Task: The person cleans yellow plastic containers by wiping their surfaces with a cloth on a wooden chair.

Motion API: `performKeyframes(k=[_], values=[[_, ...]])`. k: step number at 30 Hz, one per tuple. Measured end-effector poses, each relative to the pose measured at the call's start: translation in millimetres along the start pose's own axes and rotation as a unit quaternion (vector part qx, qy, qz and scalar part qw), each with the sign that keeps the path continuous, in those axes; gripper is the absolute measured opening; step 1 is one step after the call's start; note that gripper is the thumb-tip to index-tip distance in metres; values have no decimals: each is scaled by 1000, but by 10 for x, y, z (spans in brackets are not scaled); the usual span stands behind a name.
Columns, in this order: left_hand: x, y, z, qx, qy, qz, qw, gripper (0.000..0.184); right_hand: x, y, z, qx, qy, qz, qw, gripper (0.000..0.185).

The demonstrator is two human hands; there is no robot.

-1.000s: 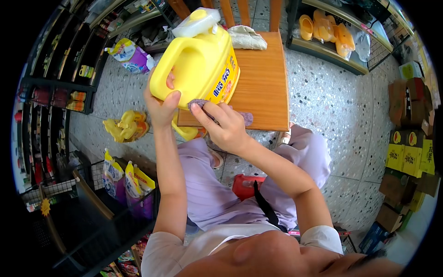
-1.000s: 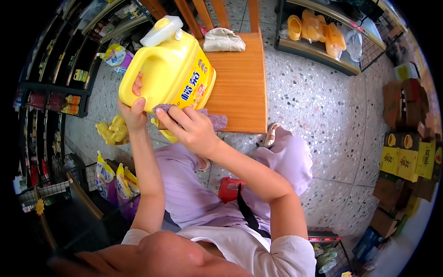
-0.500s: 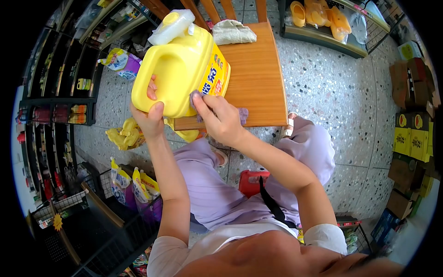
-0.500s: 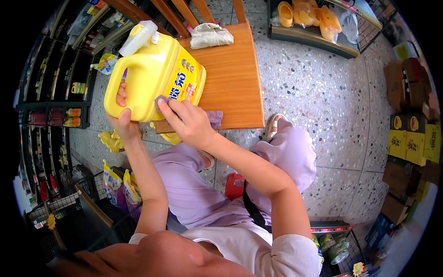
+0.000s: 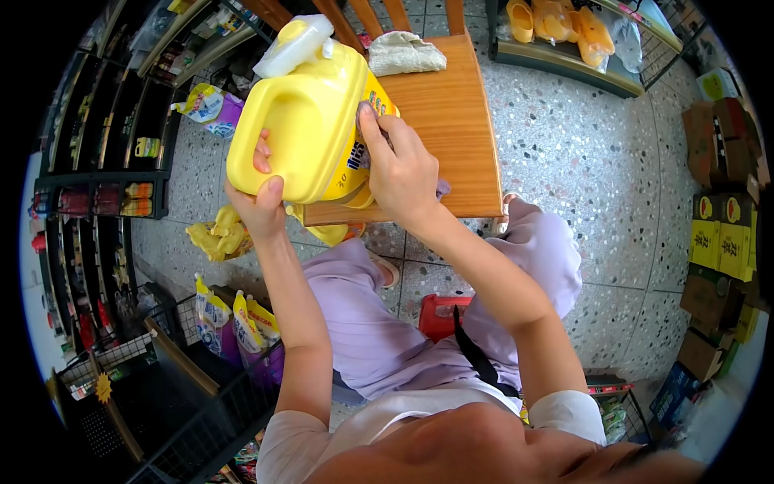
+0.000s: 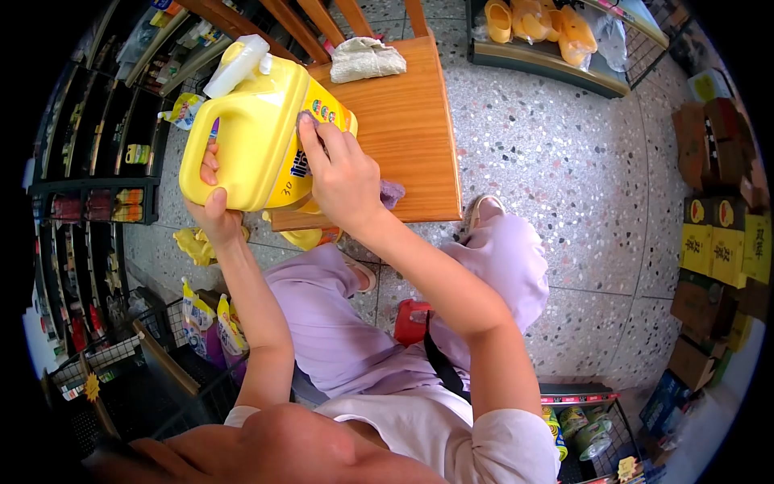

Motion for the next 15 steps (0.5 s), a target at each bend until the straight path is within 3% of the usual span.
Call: performKeyframes(k=[4,10,13,15], values=[[3,2,9,1,0,-1,1000,33,-65,-49,-34,51,-12,-8,999,56],[4,12,21,4,-3,-3,1000,33,-264,-142,-11,175,8,65,982,49],[55,42,-59,24,-13,-4,1000,33,-253,-39,-154,96,29,93,991,45],[132,85,-174,50,-32,-5,998,33,-153,-90,-116,68,80,53,993,46]])
Point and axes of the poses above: each hand's wrist, its own y-axis towards the middle knuckle, its own z-axis out of the palm, x = y × z, the point moved 6 cm from there along y, towards the middle knuckle, and after that the axes turned 3 degrees about -y, right-handed, at the moved point
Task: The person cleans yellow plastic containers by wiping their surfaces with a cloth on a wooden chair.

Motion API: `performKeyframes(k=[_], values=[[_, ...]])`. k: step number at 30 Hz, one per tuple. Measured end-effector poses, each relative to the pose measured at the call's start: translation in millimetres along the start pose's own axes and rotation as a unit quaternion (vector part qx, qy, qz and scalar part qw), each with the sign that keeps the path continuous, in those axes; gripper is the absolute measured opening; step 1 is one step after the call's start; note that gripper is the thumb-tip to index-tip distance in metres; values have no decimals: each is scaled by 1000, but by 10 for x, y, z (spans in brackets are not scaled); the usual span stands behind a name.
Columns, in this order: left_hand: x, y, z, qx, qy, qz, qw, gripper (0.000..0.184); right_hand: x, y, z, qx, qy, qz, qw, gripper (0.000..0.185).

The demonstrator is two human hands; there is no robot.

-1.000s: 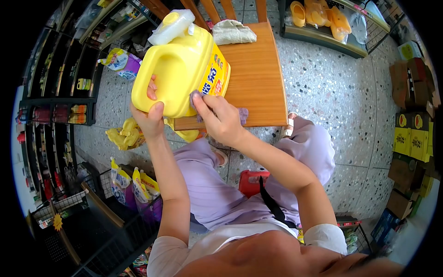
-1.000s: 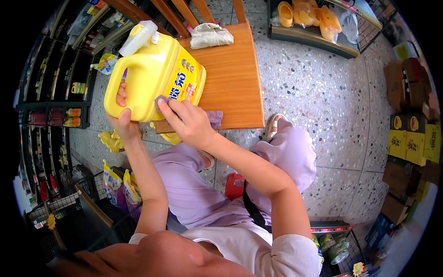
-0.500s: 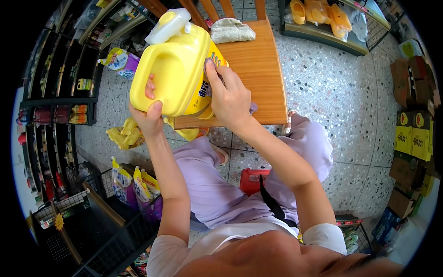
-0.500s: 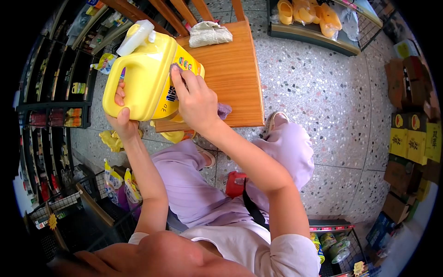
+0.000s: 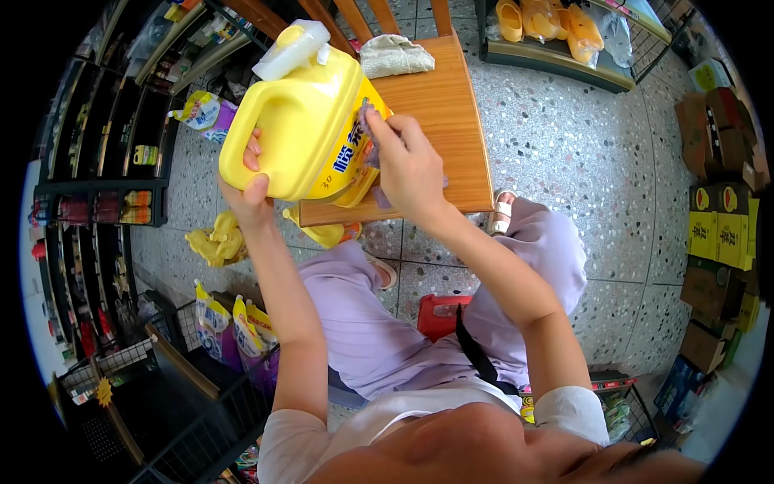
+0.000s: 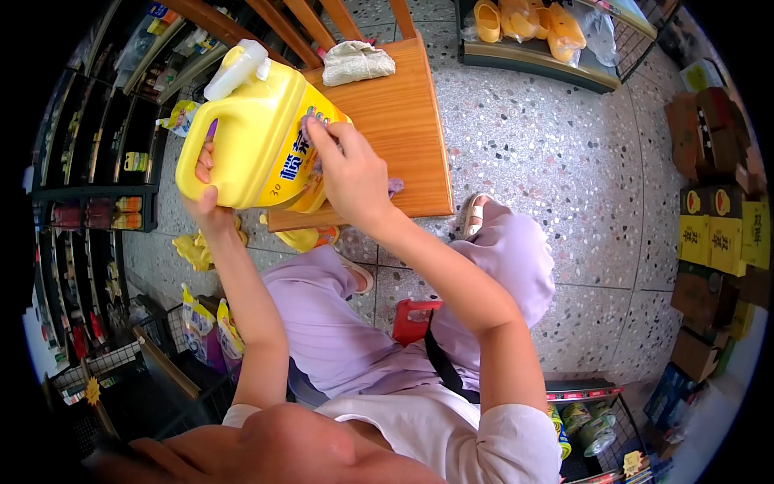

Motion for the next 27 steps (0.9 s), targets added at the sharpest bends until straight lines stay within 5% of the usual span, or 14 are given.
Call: performKeyframes(k=[5,17,27], values=[[87,69,-99,7,-44,-7,999,40,109,-47,100,-67,-54,-102,991,53],[-2,77,-20,21,-8,-25,999,34,48,227,155,-92,-65,-7,994,52],[-12,62,9,4,-4,-5,1000,36,271,-64,111,-47,-83,-77,992,54]])
Point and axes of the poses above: each hand's wrist, its own y-axis towards the middle knuckle, its own z-axis out of the palm, x = y × z, the point moved 6 cm from there along y, towards the middle knuckle, and after that the axes turned 3 degrees about -y, right-handed, at the moved point
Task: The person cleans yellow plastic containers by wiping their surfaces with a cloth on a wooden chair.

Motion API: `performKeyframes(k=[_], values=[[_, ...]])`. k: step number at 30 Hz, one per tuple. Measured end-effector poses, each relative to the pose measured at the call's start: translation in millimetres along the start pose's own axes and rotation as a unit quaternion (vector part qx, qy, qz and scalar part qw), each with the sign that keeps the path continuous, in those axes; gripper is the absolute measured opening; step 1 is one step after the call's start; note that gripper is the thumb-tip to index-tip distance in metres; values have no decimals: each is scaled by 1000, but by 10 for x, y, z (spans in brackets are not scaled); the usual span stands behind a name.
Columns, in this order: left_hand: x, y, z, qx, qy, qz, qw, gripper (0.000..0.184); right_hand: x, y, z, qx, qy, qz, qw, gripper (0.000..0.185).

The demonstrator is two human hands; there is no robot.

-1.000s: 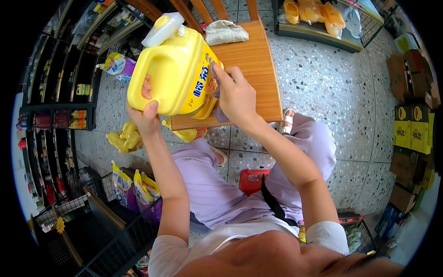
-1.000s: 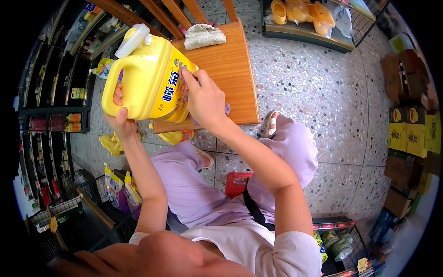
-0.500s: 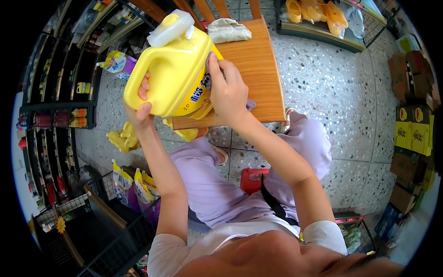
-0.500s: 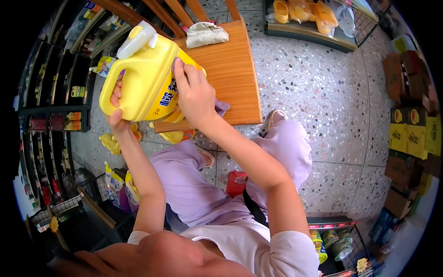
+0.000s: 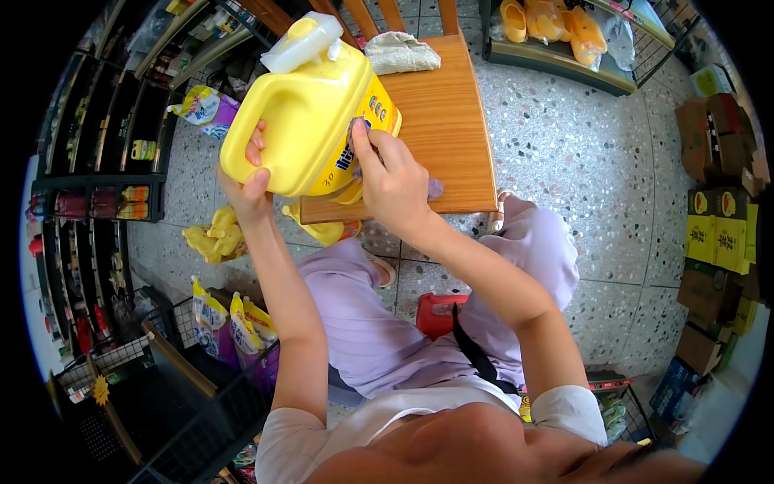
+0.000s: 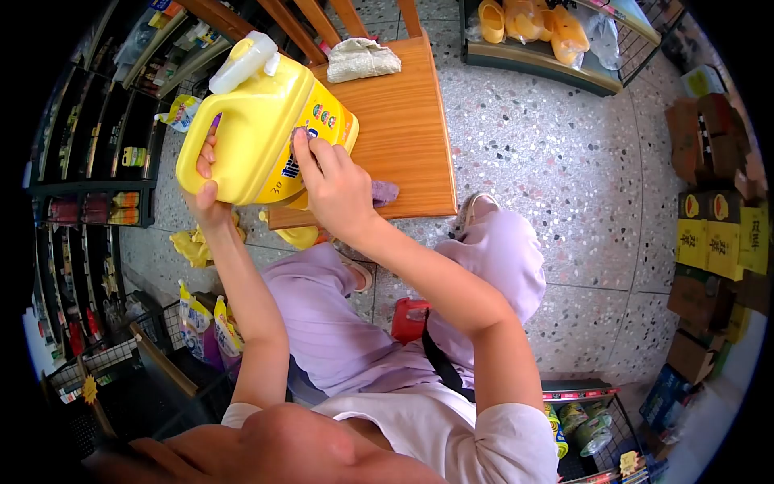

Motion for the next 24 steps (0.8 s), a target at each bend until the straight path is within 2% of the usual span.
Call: performKeyframes(k=[9,13,16,24], values=[[-10,12,9,6,-13,7,1000,36,-270,258,80,-35,5,59,998,47],[-26,21,14,11,-5,9,1000,38,-530,414,172,-8,63,124,990,43],[-24,17,10,5,1,11,1000,39,-620,440,215,-8,104,122,987,41],[0,-2,13,-10,-6,23,1000,40,-720,179,340,79,81,174,978,42]])
Point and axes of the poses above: each hand's wrist, its own y-axis towards the middle knuckle, its own z-axis out of the palm, x = y × z, the point moved 6 cm from there along y, towards the middle knuckle, and after that the axes turned 3 degrees about -y, right-handed, at the moved point
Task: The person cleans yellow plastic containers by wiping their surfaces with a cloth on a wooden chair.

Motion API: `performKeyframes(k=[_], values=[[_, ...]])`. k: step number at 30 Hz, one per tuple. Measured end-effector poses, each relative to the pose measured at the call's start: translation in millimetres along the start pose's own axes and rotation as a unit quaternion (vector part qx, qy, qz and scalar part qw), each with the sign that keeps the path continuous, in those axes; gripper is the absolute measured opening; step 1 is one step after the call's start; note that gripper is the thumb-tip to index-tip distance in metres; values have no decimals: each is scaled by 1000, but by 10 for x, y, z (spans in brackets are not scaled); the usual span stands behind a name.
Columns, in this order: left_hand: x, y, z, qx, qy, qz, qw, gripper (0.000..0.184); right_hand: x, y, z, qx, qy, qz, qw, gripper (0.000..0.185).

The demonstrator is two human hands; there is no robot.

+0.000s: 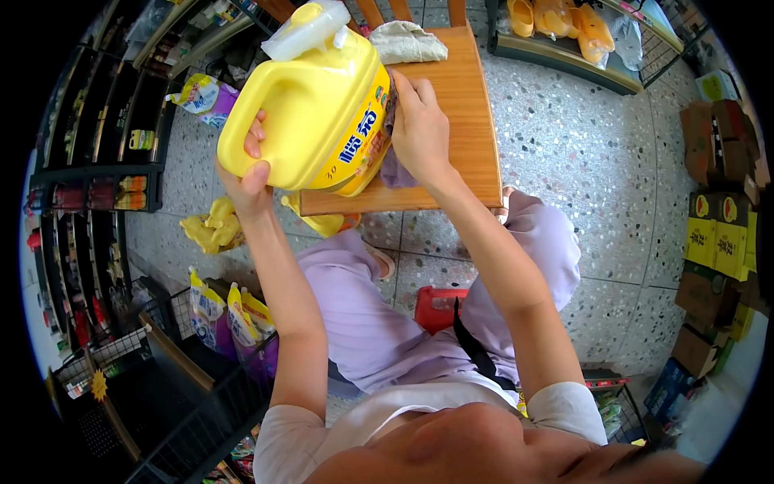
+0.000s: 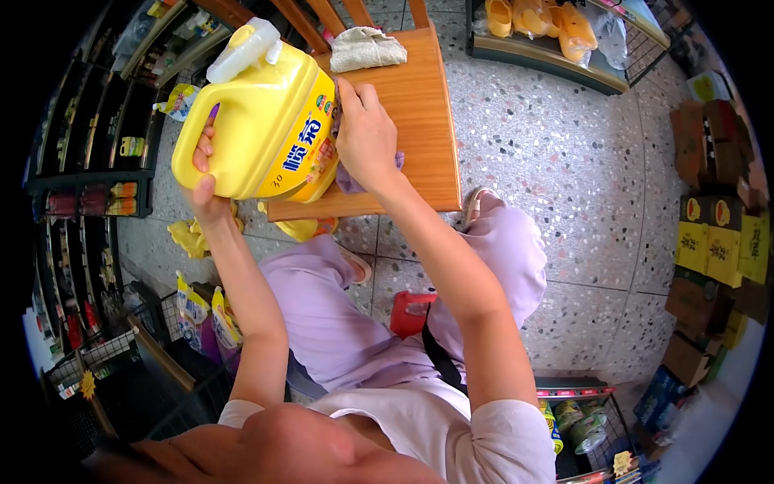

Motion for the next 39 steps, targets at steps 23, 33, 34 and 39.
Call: performKeyframes(k=[23,33,34,39], values=[[-114,-95,145,-93,27,-13,995,20,-104,-640,238,173,-43,12,984,39],[-65,-99,102,-87,21,-6,996,21,284,-1217,182,232,5,-59,971,40],[-66,-97,99,-84,22,-6,996,21,289,-1225,177,244,2,-52,968,39],[-72,-93,115,-87,29,-20,996,21,357,-1143,72,232,107,-91,962,35]])
Point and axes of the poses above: each hand's wrist, its own y-axis towards the middle knuckle, its own z-axis out of the palm, x = y × z, the point moved 6 cm from there along y, towards the middle knuckle, and after that the axes turned 3 degrees about -y, right-handed, at the moved point
